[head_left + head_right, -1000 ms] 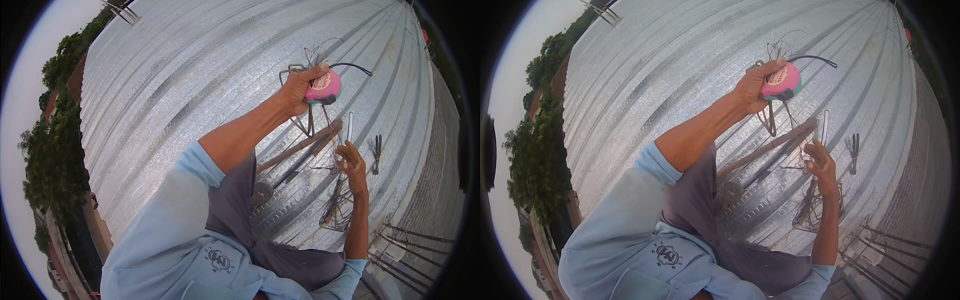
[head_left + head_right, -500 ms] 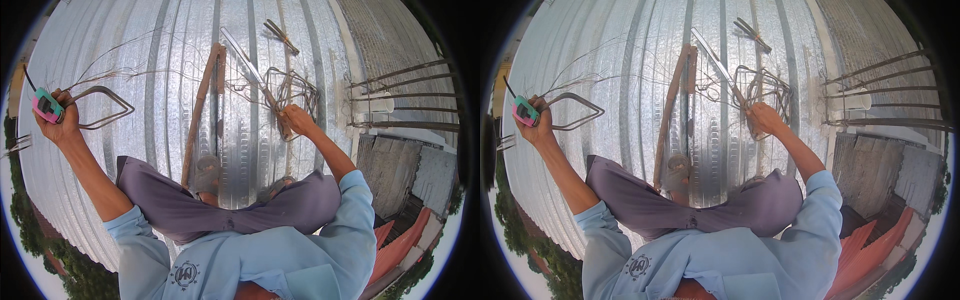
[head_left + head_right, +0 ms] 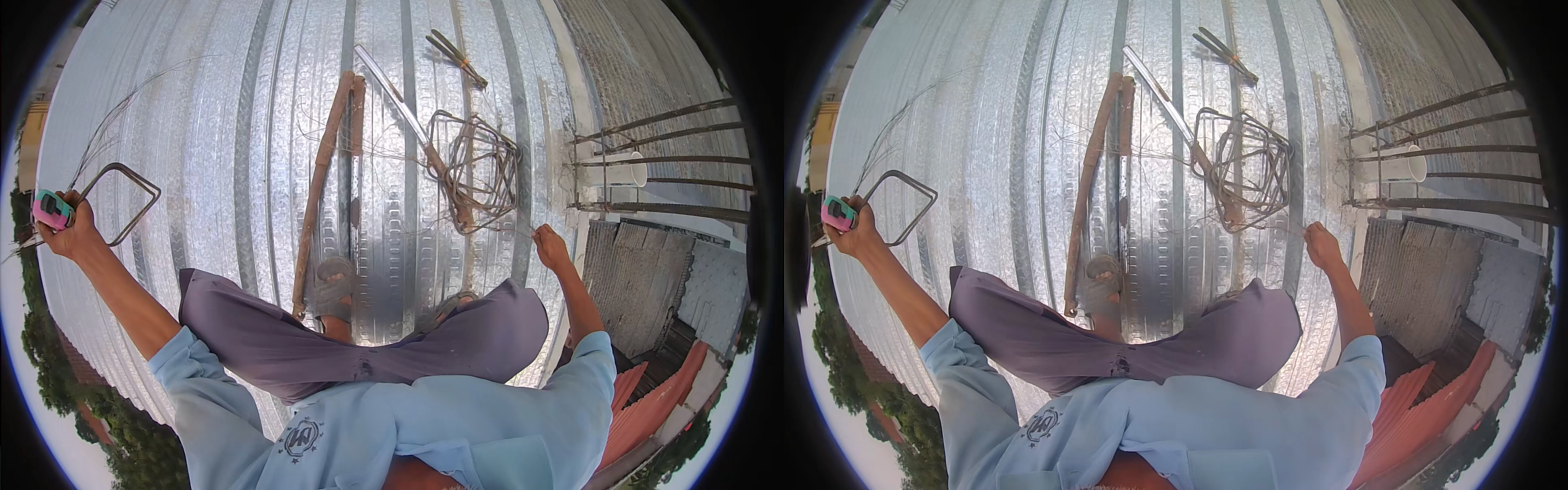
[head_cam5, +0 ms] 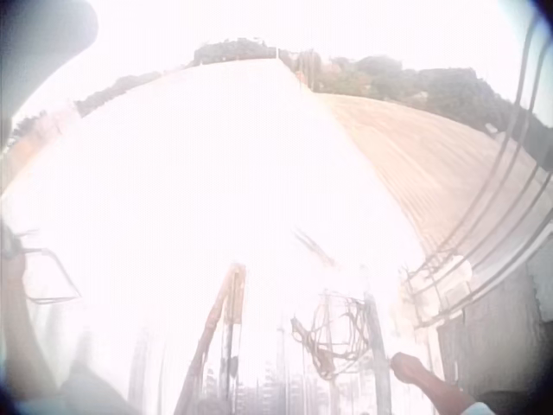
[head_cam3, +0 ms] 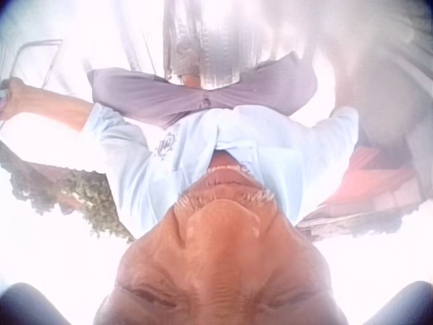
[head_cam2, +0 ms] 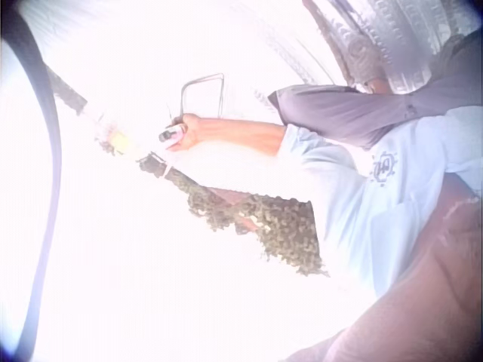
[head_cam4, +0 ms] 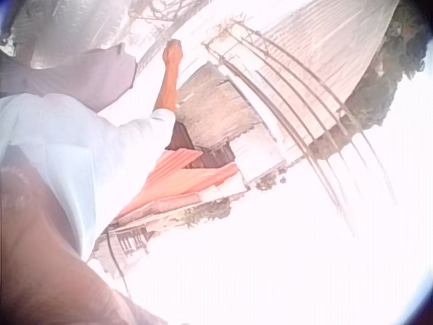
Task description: The person assembles a metal frame on a corrugated metal roof. They use a tape measure to check dimensions, then connect metal rods and a rectangular frame using pliers and a hammer. The person moves around the roof to position the frame and secure it.
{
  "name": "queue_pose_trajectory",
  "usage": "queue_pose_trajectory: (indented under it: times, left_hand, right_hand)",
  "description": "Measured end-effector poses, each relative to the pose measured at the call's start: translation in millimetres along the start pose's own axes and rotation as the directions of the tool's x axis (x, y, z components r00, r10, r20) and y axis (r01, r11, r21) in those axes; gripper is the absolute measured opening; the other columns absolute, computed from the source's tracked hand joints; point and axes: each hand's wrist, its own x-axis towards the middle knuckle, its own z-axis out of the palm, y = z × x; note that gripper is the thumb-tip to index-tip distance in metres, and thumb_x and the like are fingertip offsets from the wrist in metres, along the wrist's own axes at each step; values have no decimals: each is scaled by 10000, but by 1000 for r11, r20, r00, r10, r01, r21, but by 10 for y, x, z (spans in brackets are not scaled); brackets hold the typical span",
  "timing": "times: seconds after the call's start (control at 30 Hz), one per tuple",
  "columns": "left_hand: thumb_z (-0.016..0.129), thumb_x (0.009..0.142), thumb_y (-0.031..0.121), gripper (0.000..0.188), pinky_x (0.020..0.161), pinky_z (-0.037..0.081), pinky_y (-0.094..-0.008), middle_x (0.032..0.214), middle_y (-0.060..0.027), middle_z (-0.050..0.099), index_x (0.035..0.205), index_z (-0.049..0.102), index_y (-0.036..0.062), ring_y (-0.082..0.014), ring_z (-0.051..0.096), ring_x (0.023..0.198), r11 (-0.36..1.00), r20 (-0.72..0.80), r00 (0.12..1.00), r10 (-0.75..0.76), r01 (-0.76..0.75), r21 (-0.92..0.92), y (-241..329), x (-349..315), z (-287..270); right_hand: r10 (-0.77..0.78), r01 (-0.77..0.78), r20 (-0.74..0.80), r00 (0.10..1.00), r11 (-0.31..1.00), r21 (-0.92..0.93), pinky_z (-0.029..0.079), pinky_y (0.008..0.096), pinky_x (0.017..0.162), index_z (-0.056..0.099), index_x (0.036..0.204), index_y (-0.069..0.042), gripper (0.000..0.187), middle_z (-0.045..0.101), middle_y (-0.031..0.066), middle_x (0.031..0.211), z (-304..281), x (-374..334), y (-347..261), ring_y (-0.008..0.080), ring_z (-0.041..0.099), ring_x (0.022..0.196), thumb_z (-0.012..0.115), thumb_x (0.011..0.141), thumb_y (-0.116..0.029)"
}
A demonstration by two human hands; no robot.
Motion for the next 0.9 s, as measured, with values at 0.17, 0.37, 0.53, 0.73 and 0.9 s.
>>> queue_pose_trajectory:
  times: [0.17,0.37,0.53,0.73,0.9]
  left_hand:
    - [631,907,330,282,677,413,-391,913,-125,636,1022,637,72,-282,573,809,996,-30,996,-86,86,-16,-510,-437,259]
    - [603,919,342,272,670,417,-387,894,-117,623,1013,636,89,-263,574,807,971,-116,966,-230,220,-92,-790,-715,317]
    - [601,929,351,317,688,434,-387,918,-147,623,1074,616,69,-277,584,824,983,-203,962,-181,180,-23,-974,-861,565]
    - [633,934,325,305,710,442,-386,985,-163,625,1105,618,73,-288,590,865,984,-220,960,-171,178,12,-1280,-1196,906]
    - [686,905,273,270,700,438,-368,981,-147,628,1086,630,80,-277,593,862,975,-184,958,-220,219,-26,-1077,-1322,940]
  right_hand:
    - [431,-426,132,893,711,560,522,316,671,592,1312,-64,434,643,64,1267,-249,129,319,168,635,869,591,880,-28]
    - [236,-204,-439,867,972,119,558,366,756,558,1346,-22,445,697,179,1175,-789,330,-401,273,702,949,618,906,-52]
    - [-200,259,-195,960,899,352,556,376,765,654,1180,23,303,728,225,976,-978,888,-2447,304,720,868,648,959,-184]
    - [-226,15,559,798,934,357,554,443,792,675,959,80,548,700,220,828,817,1779,-4026,331,711,845,663,891,-463]
    - [179,-241,172,969,841,484,550,472,849,618,1002,96,561,672,305,1021,1702,1760,-5000,395,693,968,734,819,-422]
